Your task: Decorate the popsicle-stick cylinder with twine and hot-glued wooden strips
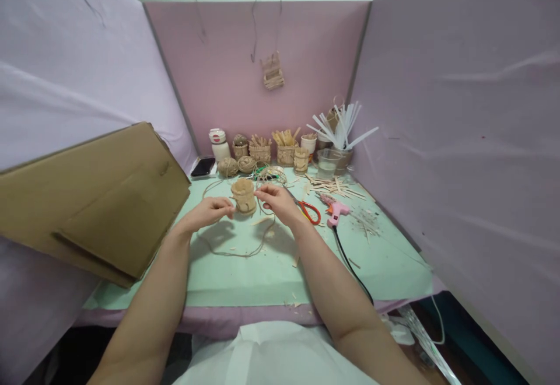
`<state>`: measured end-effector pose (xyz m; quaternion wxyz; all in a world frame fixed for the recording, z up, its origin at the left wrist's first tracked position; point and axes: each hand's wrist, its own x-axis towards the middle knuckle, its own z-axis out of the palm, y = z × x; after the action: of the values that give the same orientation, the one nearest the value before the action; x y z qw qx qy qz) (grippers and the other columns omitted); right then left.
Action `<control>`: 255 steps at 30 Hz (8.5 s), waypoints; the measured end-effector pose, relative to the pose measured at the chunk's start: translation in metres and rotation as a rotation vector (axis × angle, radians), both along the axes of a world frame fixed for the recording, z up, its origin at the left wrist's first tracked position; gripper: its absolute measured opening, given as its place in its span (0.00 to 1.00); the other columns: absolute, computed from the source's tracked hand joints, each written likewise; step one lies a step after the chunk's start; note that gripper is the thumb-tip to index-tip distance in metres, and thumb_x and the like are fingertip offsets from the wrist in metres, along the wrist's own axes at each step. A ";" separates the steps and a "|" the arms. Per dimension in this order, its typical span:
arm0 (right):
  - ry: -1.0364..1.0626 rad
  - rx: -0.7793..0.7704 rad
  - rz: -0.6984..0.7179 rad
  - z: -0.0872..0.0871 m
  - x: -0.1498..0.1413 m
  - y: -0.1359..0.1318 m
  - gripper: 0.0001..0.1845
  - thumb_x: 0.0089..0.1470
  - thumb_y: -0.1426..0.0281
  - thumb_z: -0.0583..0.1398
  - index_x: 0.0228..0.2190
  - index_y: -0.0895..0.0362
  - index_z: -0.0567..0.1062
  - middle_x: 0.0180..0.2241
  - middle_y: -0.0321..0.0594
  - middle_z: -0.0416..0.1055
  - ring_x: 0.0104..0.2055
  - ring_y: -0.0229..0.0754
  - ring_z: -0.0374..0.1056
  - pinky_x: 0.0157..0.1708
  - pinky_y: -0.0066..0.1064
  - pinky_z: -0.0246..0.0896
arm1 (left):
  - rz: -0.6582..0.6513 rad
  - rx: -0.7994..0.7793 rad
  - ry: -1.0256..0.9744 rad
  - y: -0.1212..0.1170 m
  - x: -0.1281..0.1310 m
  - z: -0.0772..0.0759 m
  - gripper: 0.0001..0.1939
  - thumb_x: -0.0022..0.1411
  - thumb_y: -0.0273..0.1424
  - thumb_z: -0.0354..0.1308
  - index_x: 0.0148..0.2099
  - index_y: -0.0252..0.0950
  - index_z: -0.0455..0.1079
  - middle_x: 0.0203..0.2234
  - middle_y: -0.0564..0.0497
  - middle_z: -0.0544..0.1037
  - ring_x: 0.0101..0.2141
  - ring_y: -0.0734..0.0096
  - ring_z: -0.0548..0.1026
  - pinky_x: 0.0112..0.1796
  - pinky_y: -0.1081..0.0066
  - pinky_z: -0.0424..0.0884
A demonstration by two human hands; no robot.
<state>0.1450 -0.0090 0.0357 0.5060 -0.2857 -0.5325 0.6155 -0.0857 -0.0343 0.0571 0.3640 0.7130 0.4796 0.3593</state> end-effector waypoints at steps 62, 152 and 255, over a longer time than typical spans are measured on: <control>0.024 0.106 -0.036 -0.008 -0.011 0.000 0.22 0.42 0.50 0.69 0.27 0.54 0.74 0.28 0.34 0.71 0.34 0.39 0.65 0.43 0.34 0.62 | 0.028 -0.310 -0.832 0.032 0.036 -0.038 0.34 0.43 0.37 0.72 0.52 0.36 0.65 0.43 0.43 0.79 0.41 0.58 0.79 0.45 0.58 0.73; -1.125 0.267 -0.072 -0.004 -0.010 -0.035 0.14 0.57 0.62 0.60 0.26 0.58 0.79 0.25 0.39 0.74 0.28 0.38 0.65 0.28 0.28 0.50 | 0.117 -0.257 -1.183 0.035 0.032 -0.032 0.22 0.53 0.33 0.65 0.50 0.32 0.70 0.36 0.46 0.81 0.38 0.66 0.79 0.42 0.69 0.75; -0.630 0.639 -0.557 -0.015 0.006 -0.078 0.24 0.65 0.61 0.52 0.56 0.58 0.73 0.52 0.51 0.76 0.56 0.54 0.70 0.56 0.45 0.64 | 0.216 -0.178 -0.829 0.014 0.066 -0.045 0.31 0.45 0.29 0.72 0.50 0.37 0.63 0.47 0.44 0.76 0.46 0.61 0.77 0.52 0.58 0.69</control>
<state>0.1512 -0.0867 0.0204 0.5276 -0.4192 -0.7237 0.1488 -0.0196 -0.0203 0.0116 0.5461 0.4201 0.3938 0.6085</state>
